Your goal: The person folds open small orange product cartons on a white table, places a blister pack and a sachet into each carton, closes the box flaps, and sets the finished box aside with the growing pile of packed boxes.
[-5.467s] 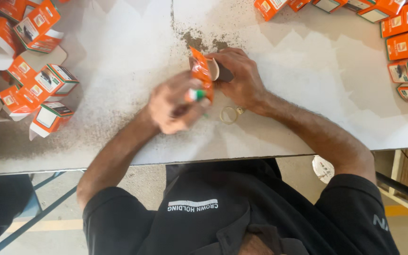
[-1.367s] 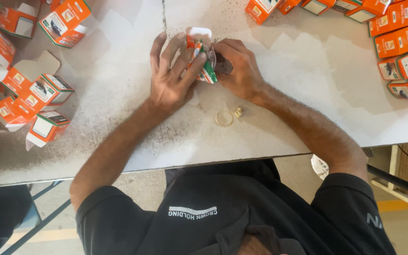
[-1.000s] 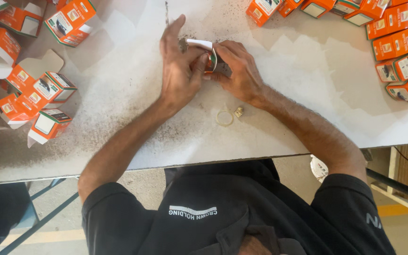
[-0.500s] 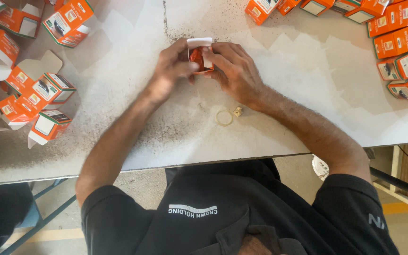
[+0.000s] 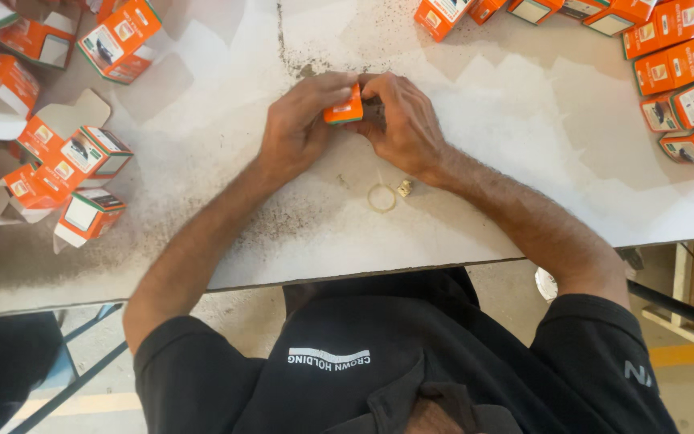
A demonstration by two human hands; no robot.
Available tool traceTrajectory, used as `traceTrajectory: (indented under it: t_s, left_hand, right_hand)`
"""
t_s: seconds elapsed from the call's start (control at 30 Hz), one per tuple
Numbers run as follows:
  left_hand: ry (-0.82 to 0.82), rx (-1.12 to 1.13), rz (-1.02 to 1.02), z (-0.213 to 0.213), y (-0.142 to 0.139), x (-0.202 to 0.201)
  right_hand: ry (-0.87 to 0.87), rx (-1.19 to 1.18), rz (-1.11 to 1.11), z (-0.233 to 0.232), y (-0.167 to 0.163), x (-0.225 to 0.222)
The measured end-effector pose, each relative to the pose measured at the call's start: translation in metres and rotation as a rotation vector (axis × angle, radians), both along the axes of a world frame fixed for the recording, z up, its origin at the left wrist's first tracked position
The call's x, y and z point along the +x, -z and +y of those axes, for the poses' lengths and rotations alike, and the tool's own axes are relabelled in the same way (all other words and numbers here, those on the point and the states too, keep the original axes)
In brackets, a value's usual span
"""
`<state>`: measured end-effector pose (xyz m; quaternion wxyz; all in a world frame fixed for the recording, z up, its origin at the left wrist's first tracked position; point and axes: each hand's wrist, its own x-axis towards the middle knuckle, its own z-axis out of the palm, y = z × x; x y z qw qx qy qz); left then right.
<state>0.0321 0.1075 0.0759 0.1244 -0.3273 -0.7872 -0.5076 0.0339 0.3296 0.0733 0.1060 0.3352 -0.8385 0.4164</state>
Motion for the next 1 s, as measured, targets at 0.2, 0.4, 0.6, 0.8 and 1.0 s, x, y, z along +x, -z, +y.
traceTrajectory:
  t_s: [0.2, 0.4, 0.6, 0.8, 1.0]
  left_hand:
    - [-0.011, -0.258, 0.157, -0.01, 0.001, 0.001]
    - [-0.016, -0.216, 0.163, -0.005, 0.001, 0.001]
    - [-0.135, -0.566, 0.61, -0.004, 0.007, 0.001]
    - [-0.074, -0.192, 0.318, 0.007, 0.023, -0.005]
    - [-0.112, -0.382, 0.533, 0.009, 0.017, -0.001]
  right_hand:
    - [0.038, -0.004, -0.084, 0.001, 0.008, 0.0]
    - [0.025, -0.019, -0.041, 0.003, 0.005, -0.002]
    - [-0.088, 0.014, 0.083, -0.005, -0.001, -0.006]
    - [-0.108, 0.047, -0.005, 0.001, -0.006, -0.007]
    - [-0.112, 0.072, 0.051, 0.001, 0.004, -0.014]
